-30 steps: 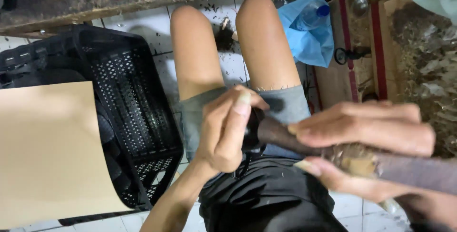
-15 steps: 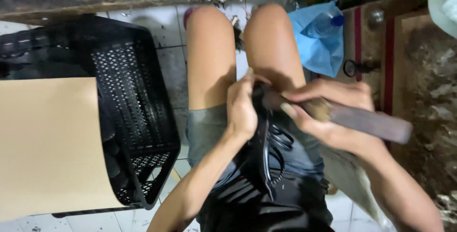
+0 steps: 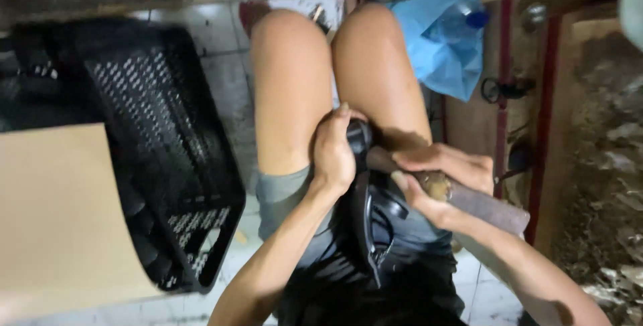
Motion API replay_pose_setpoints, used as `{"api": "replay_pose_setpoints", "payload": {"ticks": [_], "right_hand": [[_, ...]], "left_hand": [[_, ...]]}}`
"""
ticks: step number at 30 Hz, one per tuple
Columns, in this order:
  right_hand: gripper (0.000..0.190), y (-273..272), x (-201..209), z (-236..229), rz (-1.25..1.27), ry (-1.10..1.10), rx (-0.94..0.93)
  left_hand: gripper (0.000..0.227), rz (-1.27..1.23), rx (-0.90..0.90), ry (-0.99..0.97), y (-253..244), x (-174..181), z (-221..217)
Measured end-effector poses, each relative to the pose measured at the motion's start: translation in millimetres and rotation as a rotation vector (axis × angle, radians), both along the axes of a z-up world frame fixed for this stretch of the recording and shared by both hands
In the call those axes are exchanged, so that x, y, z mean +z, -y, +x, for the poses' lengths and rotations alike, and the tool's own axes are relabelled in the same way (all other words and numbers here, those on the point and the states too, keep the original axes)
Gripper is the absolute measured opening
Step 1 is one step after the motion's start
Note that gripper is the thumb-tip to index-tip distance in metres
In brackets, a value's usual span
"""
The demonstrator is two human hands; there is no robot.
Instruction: Assembling a sandal by attaching the upper straps to the sole using a hammer and heat gun
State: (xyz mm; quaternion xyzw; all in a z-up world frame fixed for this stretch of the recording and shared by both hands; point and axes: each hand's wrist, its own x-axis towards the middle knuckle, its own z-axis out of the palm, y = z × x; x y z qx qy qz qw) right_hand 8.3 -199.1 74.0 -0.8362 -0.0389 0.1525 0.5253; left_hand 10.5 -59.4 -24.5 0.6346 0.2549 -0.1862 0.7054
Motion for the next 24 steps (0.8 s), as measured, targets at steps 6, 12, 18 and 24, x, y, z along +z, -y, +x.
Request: {"api": "replay_pose_setpoints", "payload": {"ticks": [6,12,18,24], "right_hand": [[0.015,3,2,-6,-0.037,0.010,-0.012],[0.017,4,-3,-14,-0.041,0.033,0.011],[0.018,7,-11,-28,-0.122,0.119,0.057],[0.014,13,6,-26,0.129,0.084,0.022]], "left_hand": [[0.040,0.003,-0.036,-0.003,4,-6,-3],[0.039,0.017,0.016,0.002,2,-5,0],[0.039,0.012,-0.022,0.000,1,-7,-1],[0.037,-0.116,-0.110,0.105,-24,41,-4]]}}
